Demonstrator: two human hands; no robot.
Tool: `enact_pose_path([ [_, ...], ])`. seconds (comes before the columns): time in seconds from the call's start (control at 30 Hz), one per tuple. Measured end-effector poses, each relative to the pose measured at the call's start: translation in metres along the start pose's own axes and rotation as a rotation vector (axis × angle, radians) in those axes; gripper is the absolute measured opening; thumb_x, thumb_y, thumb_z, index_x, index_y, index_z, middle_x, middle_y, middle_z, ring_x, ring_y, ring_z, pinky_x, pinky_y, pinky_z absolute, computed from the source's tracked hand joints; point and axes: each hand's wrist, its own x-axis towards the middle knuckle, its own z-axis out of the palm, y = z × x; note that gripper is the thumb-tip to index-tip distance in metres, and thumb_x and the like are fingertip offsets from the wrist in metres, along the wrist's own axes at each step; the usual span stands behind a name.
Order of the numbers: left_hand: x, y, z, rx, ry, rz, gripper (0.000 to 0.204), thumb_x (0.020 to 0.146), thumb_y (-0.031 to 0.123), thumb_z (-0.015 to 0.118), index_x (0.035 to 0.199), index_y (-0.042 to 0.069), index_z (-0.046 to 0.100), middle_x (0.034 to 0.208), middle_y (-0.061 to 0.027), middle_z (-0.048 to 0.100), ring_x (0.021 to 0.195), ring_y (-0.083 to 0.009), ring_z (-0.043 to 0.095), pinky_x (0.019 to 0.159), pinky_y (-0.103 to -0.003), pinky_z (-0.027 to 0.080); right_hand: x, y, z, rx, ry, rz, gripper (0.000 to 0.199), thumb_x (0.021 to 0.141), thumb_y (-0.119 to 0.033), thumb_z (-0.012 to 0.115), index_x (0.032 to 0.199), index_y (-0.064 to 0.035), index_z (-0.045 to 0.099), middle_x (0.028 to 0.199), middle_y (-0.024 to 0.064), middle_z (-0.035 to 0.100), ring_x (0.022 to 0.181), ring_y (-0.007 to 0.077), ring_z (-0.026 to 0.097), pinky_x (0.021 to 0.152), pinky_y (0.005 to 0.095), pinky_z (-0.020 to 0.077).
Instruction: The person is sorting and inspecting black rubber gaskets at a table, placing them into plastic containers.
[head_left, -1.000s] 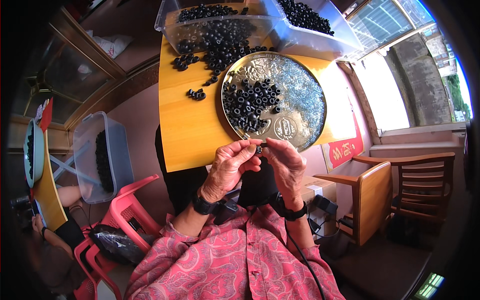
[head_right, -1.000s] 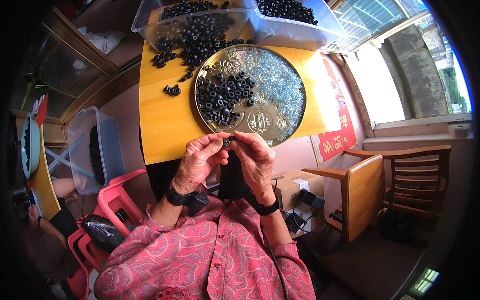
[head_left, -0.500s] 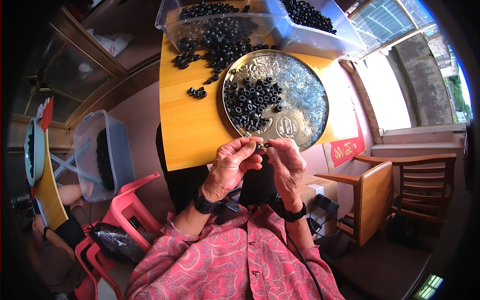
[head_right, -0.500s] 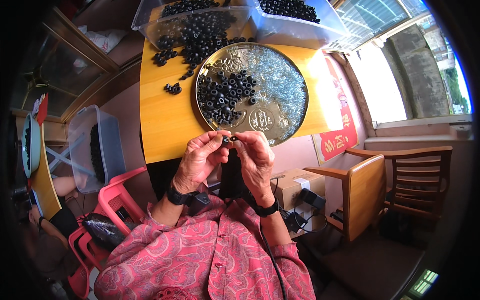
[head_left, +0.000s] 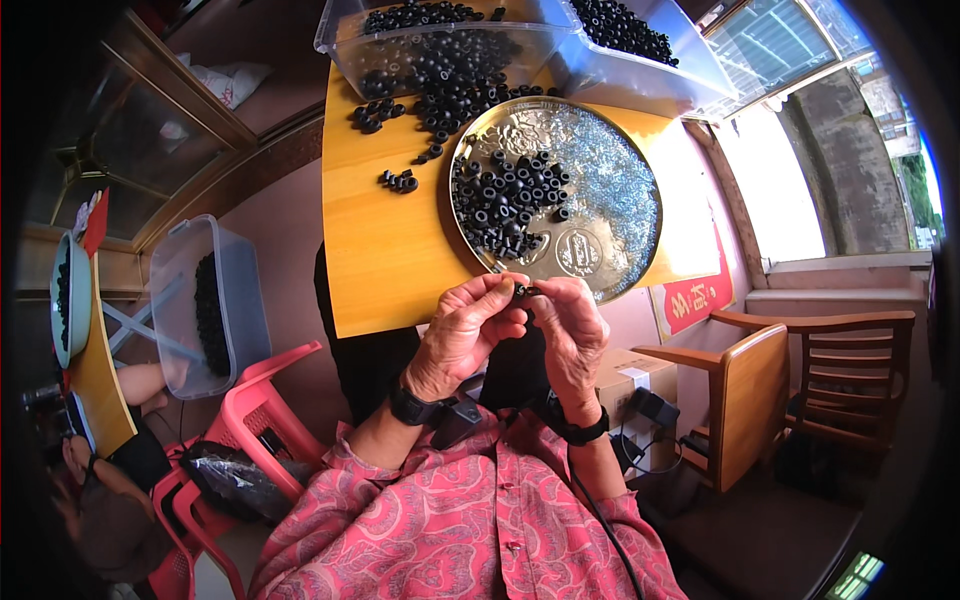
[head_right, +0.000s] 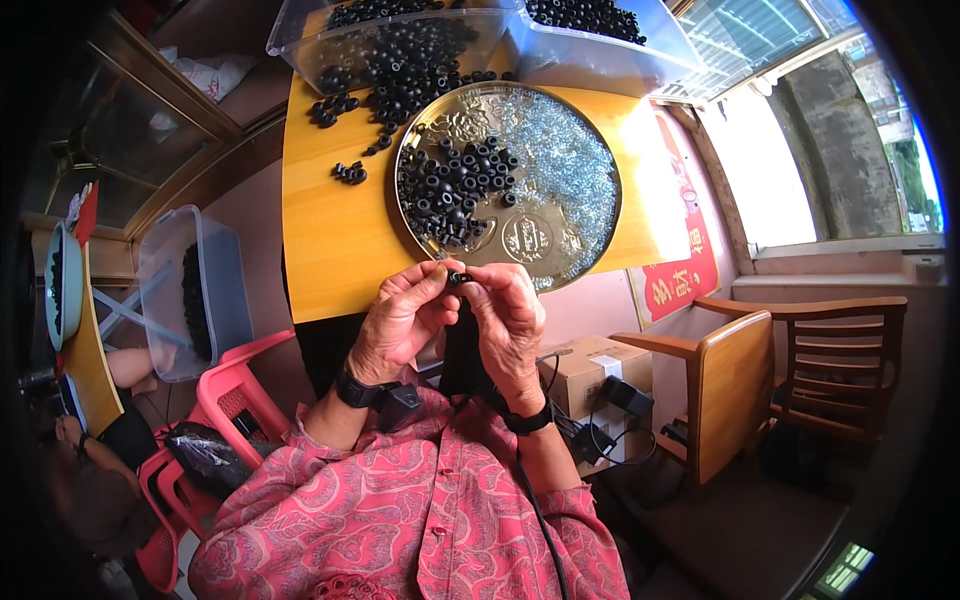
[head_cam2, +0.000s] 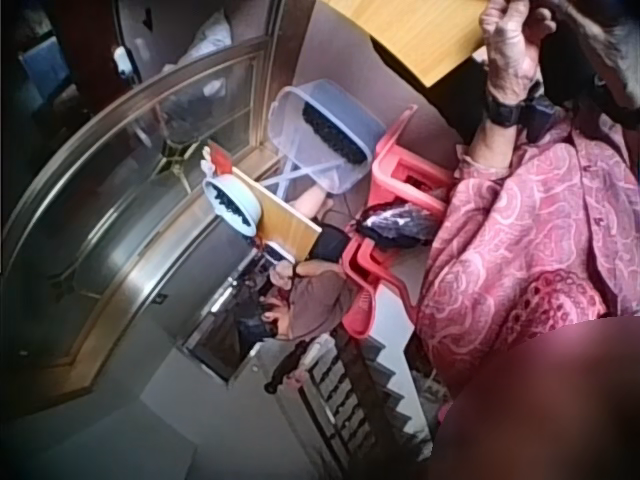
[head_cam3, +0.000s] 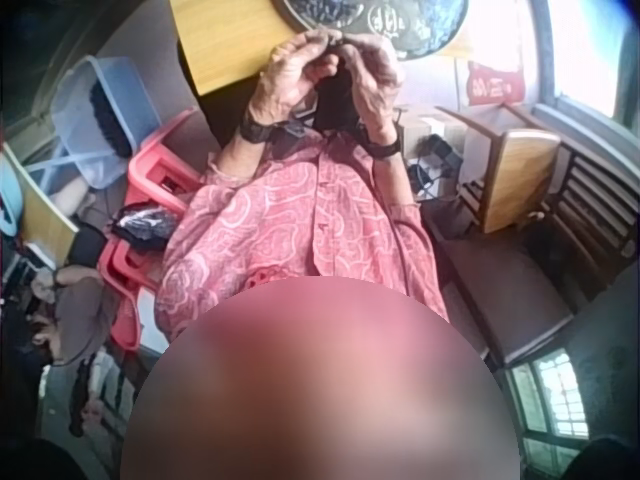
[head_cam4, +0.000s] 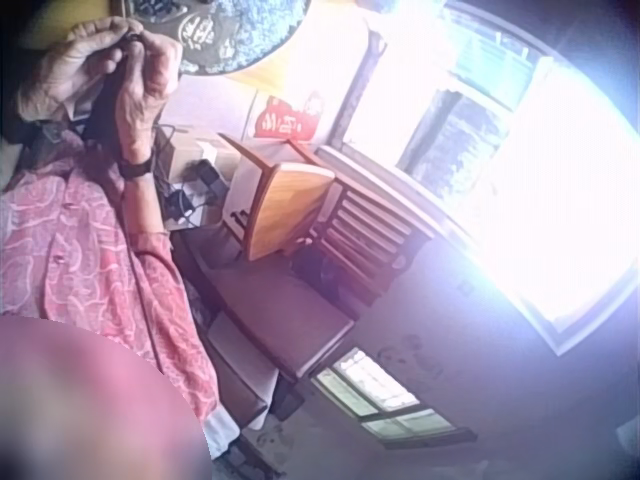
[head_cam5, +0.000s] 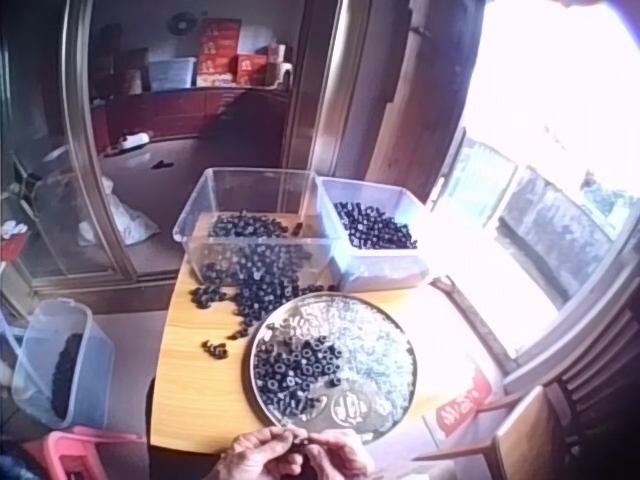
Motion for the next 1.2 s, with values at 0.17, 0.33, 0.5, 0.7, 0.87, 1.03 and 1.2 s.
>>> enact_pose_path([
  [0.17,0.000,0.000,0.003,0.014,-0.002,0.001,0.022,0.096,0.016,0.060,0.111,0.001,0.065,0.090,-0.0050,0.069,0.071,-0.0115,0.068,0.062,-0.024,0.059,-0.001,0.000,0.001,0.030,0.015,0.017,0.014,0.088,0.006,0.064,0.101,0.0001,0.065,0.094,0.0036,0.056,0.080,0.0085,0.055,0.068,0.0208,0.0463],
  [0.33,-0.002,0.001,0.004,0.039,0.005,0.010,0.022,0.096,0.015,0.059,0.112,0.000,0.064,0.091,-0.0057,0.068,0.071,-0.0113,0.067,0.063,-0.024,0.058,-0.002,0.003,0.001,0.045,0.016,0.033,0.014,0.088,0.006,0.063,0.101,-0.0001,0.065,0.095,0.0031,0.056,0.080,0.0083,0.055,0.068,0.0203,0.0458],
  [0.5,-0.002,0.001,0.003,0.060,0.007,0.016,0.023,0.096,0.015,0.059,0.112,-0.001,0.063,0.092,-0.0063,0.068,0.072,-0.0114,0.066,0.064,-0.024,0.058,-0.004,0.007,0.000,0.027,0.027,0.050,0.014,0.087,0.005,0.065,0.101,0.0000,0.065,0.093,0.0043,0.059,0.081,0.0102,0.057,0.069,0.0219,0.0470],
  [0.7,-0.003,0.000,0.003,0.109,0.015,0.048,0.022,0.096,0.015,0.059,0.112,0.000,0.064,0.093,-0.0061,0.068,0.073,-0.0109,0.066,0.064,-0.024,0.057,-0.001,0.004,-0.004,-0.158,-0.017,-0.069,0.016,0.085,0.003,0.068,0.101,0.0000,0.065,0.091,0.0085,0.063,0.081,0.0143,0.062,0.070,0.0248,0.0497],
  [0.87,-0.003,0.001,0.002,0.152,0.023,0.071,0.021,0.096,0.016,0.060,0.110,0.002,0.065,0.093,-0.0051,0.068,0.073,-0.0098,0.065,0.064,-0.024,0.056,0.001,-0.001,-0.006,-0.217,-0.046,-0.126,0.017,0.084,0.002,0.068,0.101,-0.0003,0.064,0.091,0.0092,0.064,0.078,0.0148,0.064,0.068,0.0253,0.0512],
  [1.03,-0.005,0.001,0.002,0.227,0.035,0.077,0.022,0.096,0.019,0.061,0.109,0.002,0.066,0.089,-0.0033,0.067,0.071,-0.0083,0.063,0.064,-0.023,0.054,0.005,-0.017,-0.007,-0.443,-0.086,-0.226,0.016,0.082,0.002,0.070,0.096,0.0001,0.063,0.089,0.0085,0.063,0.070,0.0146,0.068,0.061,0.0251,0.0526],
  [1.2,-0.006,0.004,0.007,0.249,-0.003,0.071,0.022,0.096,0.018,0.061,0.110,0.002,0.065,0.082,-0.0025,0.066,0.071,-0.0081,0.062,0.065,-0.024,0.053,0.002,-0.017,-0.008,-0.388,-0.072,-0.190,0.015,0.080,0.002,0.070,0.094,0.0001,0.063,0.087,0.0082,0.064,0.068,0.0145,0.069,0.059,0.0248,0.0530],
])
